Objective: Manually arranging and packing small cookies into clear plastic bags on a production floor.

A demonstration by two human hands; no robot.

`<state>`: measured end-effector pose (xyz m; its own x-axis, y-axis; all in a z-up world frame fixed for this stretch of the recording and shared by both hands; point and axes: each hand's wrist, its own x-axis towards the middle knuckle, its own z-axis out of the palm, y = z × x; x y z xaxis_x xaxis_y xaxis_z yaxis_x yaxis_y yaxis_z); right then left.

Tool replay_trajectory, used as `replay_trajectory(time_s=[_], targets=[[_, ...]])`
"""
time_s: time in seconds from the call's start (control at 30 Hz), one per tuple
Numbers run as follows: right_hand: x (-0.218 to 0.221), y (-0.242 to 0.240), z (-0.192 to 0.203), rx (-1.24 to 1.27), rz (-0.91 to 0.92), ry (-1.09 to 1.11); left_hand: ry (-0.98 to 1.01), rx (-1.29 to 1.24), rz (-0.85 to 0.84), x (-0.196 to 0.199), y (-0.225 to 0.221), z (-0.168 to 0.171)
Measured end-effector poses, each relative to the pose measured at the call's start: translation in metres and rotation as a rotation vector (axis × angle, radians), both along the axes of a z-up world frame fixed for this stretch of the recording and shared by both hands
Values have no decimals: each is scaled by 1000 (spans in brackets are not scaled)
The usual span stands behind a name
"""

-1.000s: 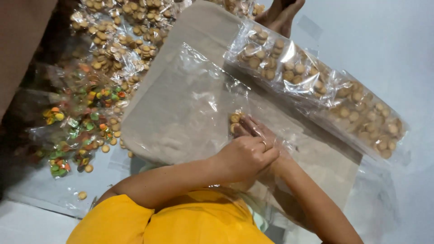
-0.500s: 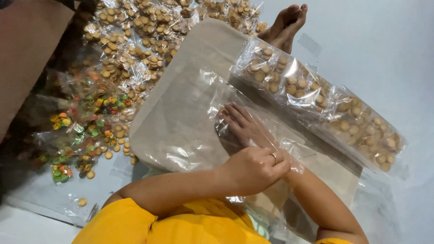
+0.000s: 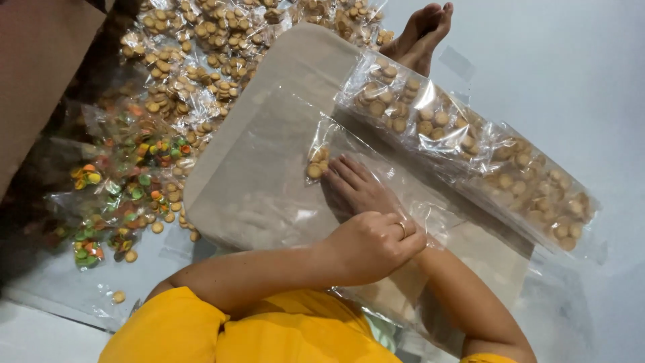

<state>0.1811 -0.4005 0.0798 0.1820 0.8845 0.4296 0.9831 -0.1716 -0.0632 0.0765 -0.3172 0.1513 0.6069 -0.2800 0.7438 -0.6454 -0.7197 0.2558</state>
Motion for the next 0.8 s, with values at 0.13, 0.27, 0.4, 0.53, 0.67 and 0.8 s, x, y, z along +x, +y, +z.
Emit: replay_trajectory(time_s=[0.13,0.27,0.4,0.53,0.67,0.8], targets=[[11,46,3,162,63,92,27,20,-29,1,1,18],[-5,50,31,36,74,161,53,22,-83,5,2,15],[-6,52,11,-69,-42,111,54,21,-42,3,-2,9],[2,53,12,-43,81,245,64,-17,-92,3,-17,-23],[3,72,-5,-99,-76,140,83,-46,-97,-7,9,-7],[-2,85,0,-92,-197,288,251,-76,-9,-21,80,-12]])
